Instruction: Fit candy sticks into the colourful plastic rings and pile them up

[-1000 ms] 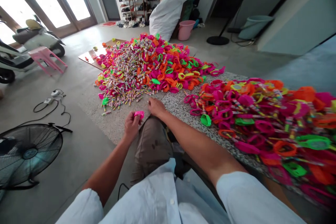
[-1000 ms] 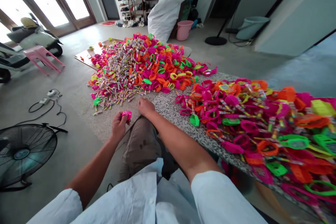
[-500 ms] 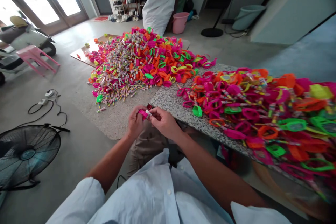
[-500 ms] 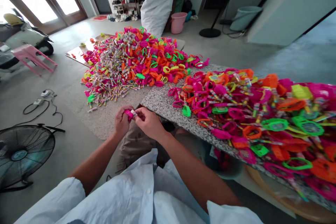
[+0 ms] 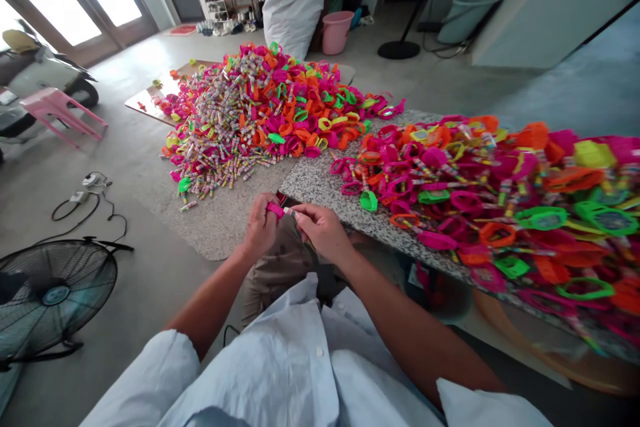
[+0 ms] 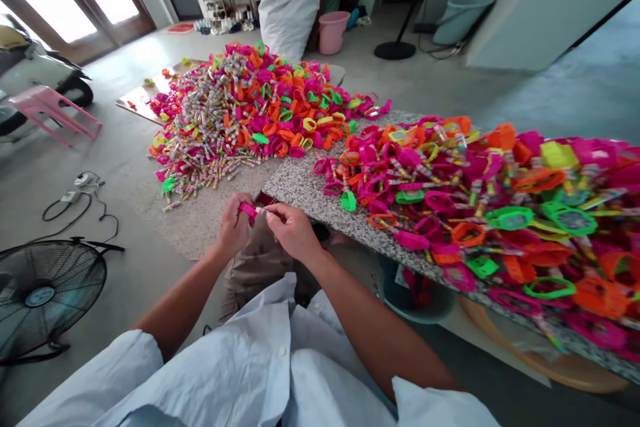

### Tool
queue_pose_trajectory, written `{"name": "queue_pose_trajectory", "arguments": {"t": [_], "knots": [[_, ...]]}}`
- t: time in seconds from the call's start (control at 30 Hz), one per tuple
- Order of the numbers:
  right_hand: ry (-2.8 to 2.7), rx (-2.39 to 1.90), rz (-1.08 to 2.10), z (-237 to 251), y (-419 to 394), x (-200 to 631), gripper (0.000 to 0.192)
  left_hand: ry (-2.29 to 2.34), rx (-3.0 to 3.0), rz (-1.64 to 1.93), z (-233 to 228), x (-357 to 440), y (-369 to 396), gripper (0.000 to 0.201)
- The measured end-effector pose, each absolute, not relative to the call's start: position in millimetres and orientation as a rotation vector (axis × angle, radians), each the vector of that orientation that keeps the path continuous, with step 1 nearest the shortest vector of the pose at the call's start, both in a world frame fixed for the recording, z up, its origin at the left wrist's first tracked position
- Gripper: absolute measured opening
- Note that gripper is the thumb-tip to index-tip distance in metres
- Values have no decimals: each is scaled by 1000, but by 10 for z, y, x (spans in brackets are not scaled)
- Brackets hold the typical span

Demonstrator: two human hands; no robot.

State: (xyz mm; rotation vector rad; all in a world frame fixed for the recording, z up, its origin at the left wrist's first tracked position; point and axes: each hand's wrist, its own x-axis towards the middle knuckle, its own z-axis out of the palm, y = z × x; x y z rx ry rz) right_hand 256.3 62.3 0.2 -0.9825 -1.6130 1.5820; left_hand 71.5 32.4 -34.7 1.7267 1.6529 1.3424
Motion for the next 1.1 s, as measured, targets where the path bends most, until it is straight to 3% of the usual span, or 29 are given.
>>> {"name": "queue_pose_trajectory", "arguments": {"t": [0.3, 0.7, 1.1], "knots": [[-1619, -978, 1609, 82, 598, 2646, 45, 1299, 1917, 1297, -196, 577, 226, 22], [-1650, -1048, 1666, 188, 636, 2690, 53, 1299, 2226, 1115, -1, 477, 266, 22], [-1922, -1072, 1264, 207, 602, 2741, 39, 1280, 2250, 1052, -11, 511, 282, 19]]}}
